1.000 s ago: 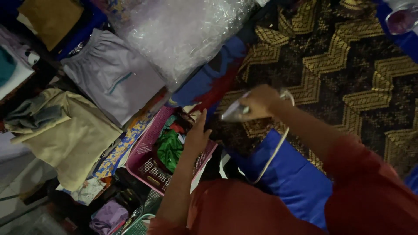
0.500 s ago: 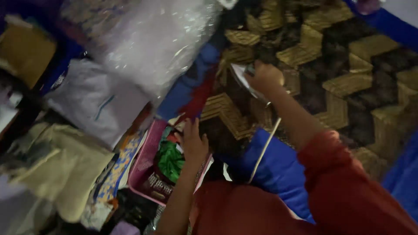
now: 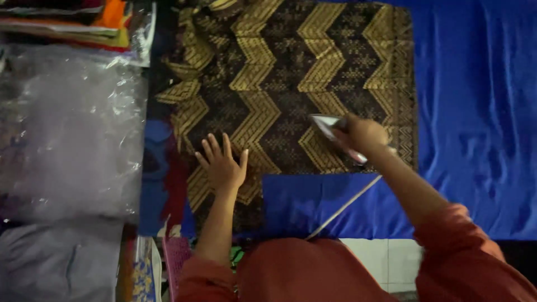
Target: Ironing a patterned shirt on a blue ironing board.
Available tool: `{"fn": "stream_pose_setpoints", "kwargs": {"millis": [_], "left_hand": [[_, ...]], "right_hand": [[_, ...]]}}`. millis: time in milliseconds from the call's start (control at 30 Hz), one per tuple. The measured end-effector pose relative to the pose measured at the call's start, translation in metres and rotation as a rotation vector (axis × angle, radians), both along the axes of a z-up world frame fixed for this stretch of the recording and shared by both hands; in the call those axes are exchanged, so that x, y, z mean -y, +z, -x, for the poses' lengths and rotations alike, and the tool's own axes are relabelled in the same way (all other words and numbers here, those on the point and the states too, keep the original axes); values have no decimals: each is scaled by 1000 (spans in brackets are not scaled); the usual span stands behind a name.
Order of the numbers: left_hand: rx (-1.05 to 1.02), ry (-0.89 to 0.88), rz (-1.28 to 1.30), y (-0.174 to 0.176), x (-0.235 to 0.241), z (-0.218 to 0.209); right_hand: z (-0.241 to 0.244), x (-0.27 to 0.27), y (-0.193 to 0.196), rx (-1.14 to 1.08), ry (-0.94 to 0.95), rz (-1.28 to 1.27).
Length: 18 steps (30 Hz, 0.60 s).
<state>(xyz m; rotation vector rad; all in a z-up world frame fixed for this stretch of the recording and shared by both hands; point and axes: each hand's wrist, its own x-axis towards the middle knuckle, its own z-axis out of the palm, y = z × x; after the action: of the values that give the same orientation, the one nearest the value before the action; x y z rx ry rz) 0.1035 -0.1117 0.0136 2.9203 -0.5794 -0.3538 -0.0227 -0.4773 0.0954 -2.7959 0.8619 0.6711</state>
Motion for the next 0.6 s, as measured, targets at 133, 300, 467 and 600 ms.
{"fn": "stream_pose_setpoints", "kwargs": {"millis": [133,300,467,600], "left_hand": [[-21,25,-57,-1,2,2],[18,35,-21,-7,3,1],[-19,36,-54,2,3,-2],[32,29,-14,-19,-2,1]], "right_hand": [[31,37,17,-86,-50,30],[16,-1,55,-134,-48,-65],[-7,-114,33,2,80,-198],[-29,-175,23,142,171,-118]]}}
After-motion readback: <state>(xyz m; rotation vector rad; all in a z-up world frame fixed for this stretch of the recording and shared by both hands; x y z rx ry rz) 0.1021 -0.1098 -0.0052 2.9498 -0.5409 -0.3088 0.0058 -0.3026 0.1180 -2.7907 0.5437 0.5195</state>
